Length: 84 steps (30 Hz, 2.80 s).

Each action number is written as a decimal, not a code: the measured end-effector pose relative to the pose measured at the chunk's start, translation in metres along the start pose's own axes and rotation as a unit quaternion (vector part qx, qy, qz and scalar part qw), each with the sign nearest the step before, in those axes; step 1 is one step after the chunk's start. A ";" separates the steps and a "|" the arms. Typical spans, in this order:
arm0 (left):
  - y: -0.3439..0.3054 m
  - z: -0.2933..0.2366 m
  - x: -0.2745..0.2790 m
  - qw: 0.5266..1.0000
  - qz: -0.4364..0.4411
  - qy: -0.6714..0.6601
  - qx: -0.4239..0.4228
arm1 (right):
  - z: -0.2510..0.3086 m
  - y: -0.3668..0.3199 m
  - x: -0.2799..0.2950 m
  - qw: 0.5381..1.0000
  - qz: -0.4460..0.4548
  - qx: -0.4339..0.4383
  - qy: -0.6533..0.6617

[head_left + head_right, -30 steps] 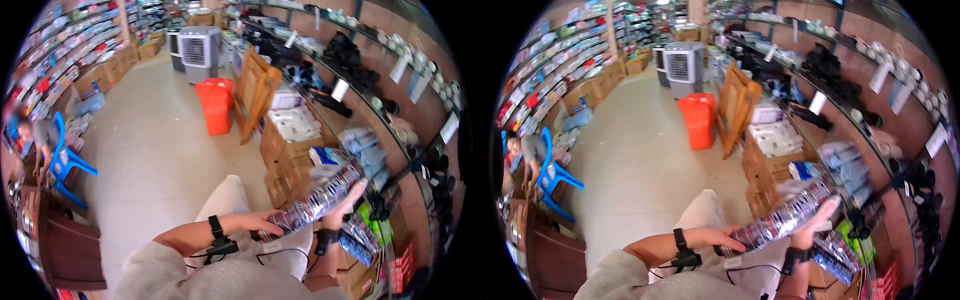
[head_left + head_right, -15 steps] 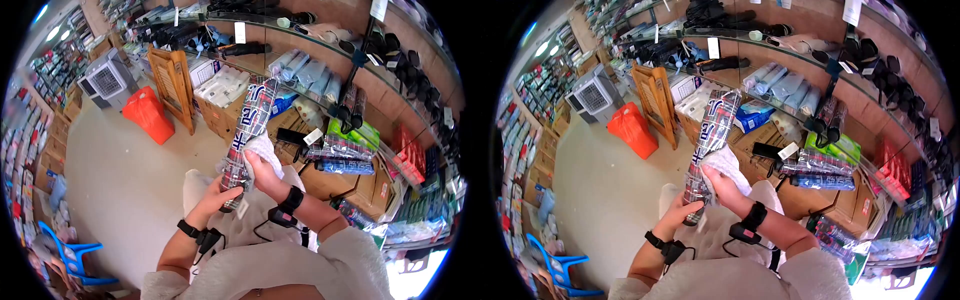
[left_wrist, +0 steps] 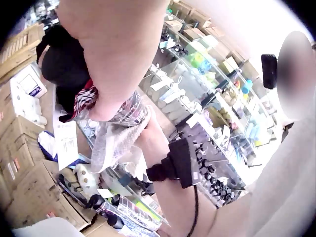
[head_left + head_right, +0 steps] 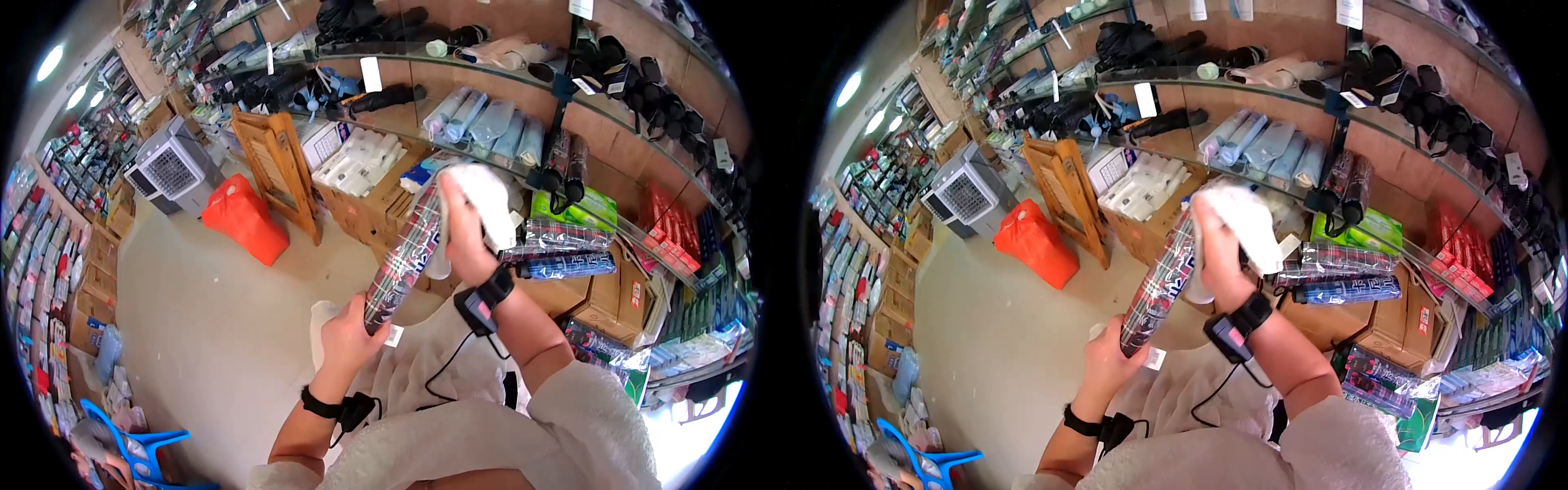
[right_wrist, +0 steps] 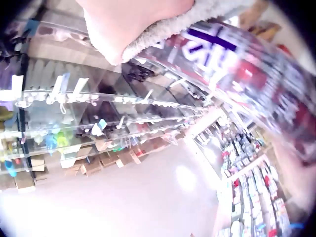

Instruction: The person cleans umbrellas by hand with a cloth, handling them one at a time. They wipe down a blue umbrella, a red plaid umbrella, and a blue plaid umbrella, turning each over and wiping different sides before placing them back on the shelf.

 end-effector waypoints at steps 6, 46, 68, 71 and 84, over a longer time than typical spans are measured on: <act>0.015 -0.005 -0.007 0.996 0.006 0.089 0.029 | -0.077 -0.073 -0.021 0.980 0.001 -0.198 0.034; -0.021 0.025 -0.039 0.778 0.071 -0.568 0.259 | -0.051 -0.108 -0.051 0.947 0.257 -0.141 -0.134; -0.034 0.037 -0.055 0.890 0.086 -0.384 0.231 | -0.044 -0.103 0.010 0.904 0.223 -0.190 -0.311; -0.035 0.039 -0.055 0.896 0.105 -0.354 0.246 | -0.049 -0.097 0.016 0.908 0.202 -0.171 -0.324; -0.051 0.049 -0.062 0.859 0.105 -0.403 0.297 | -0.046 -0.094 0.012 0.956 0.175 -0.108 -0.208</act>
Point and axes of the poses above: each hand's wrist, its own y-axis towards the middle knuckle, its own x-axis out of the back of the hand, z = x × y, the point moved 9 cm from there along y, towards the middle knuckle, and after that the axes turned 10 degrees about -y, right-handed, at the moved point
